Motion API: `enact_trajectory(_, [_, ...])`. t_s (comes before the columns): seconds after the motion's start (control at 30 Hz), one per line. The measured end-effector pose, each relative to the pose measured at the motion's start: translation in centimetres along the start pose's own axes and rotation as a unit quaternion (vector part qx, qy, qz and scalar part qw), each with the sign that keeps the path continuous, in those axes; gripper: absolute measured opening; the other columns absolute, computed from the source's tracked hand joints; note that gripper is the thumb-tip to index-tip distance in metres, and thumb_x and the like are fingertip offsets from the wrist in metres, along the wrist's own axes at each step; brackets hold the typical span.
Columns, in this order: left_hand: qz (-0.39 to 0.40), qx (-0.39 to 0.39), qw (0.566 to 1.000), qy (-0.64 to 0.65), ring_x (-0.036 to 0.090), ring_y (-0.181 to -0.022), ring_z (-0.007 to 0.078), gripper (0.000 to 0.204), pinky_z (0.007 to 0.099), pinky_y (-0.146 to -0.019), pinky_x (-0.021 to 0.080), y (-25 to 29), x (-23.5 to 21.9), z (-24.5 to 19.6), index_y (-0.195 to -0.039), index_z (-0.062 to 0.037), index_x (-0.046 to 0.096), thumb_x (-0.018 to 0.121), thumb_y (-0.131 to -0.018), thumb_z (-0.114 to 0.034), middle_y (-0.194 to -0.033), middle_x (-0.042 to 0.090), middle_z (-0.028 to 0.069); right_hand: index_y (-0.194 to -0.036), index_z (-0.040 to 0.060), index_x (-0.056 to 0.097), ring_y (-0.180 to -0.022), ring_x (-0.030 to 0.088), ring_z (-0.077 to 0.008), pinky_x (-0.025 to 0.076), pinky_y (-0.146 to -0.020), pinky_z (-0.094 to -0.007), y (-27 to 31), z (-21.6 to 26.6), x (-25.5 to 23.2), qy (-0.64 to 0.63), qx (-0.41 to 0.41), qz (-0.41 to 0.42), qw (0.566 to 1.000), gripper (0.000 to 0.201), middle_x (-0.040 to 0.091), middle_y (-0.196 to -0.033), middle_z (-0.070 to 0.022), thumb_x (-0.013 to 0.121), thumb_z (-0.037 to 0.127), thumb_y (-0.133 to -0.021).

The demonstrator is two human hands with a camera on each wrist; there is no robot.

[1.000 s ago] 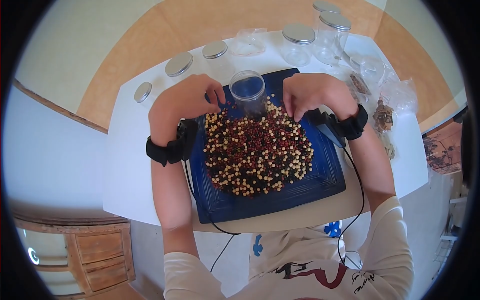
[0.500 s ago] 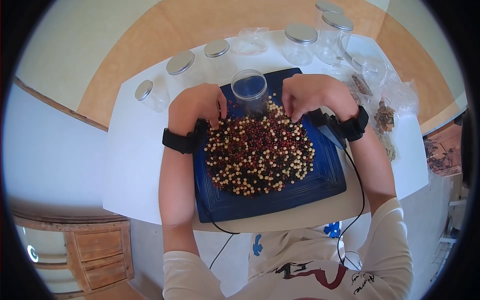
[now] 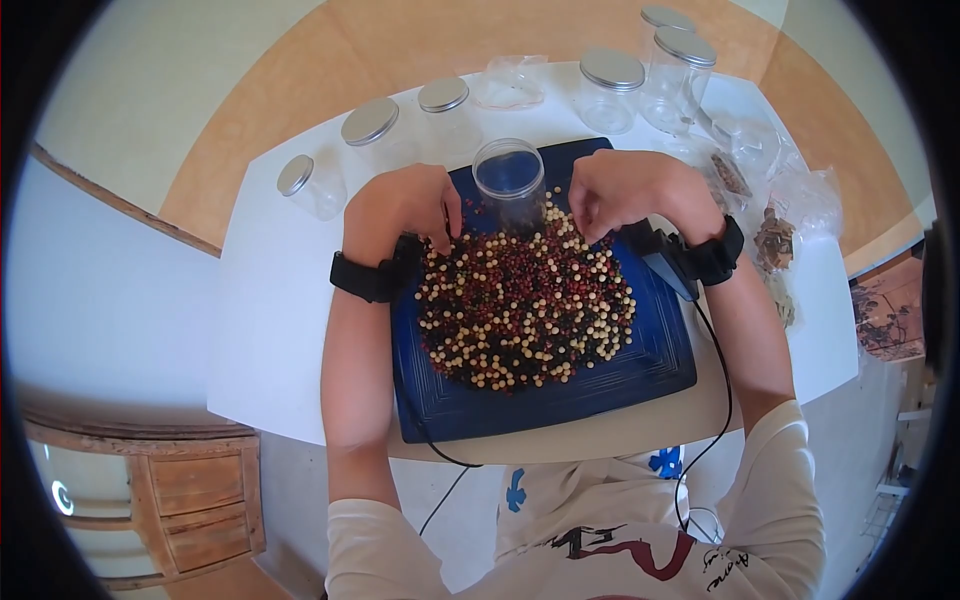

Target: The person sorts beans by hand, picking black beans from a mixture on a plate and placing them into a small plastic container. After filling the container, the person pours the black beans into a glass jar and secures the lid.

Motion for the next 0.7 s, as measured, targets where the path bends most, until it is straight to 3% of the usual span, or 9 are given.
enact_trajectory(0.37, [-0.007, 0.002, 1.0, 0.002, 0.074, -0.074, 0.0254, 0.016, 0.0372, -0.064, 0.055, -0.3, 0.5, -0.1, -0.081, -0.0145, 0.085, 0.085, -0.065, -0.012, -0.075, 0.075, 0.008, -0.09, 0.007, 0.082, -0.075, 0.076, -0.0223, 0.057, -0.065, -0.0355, -0.4, 0.1, 0.2, 0.013, -0.014, 0.007, 1.0, 0.019, 0.08, -0.081, -0.0083, 0.086, 0.016, -0.074])
enact_trajectory(0.7, [-0.014, 0.008, 1.0, 0.009, 0.074, -0.078, 0.0261, 0.016, 0.0384, -0.067, 0.056, -0.4, 0.4, 0.7, -0.084, -0.0142, 0.084, 0.084, -0.067, -0.015, -0.079, 0.077, 0.0082, -0.09, 0.0076, 0.083, -0.078, 0.077, -0.0228, 0.057, -0.067, -0.0363, -0.5, -1.1, -0.3, 0.003, -0.005, 0.004, 1.0, 0.02, 0.08, -0.082, -0.0078, 0.086, 0.015, -0.073])
Point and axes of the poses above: each hand's wrist, its own y-axis away from the middle knuckle, its own x-axis out of the palm, z = x × y, the point moved 4 cm from there along -y, towards the middle knuckle
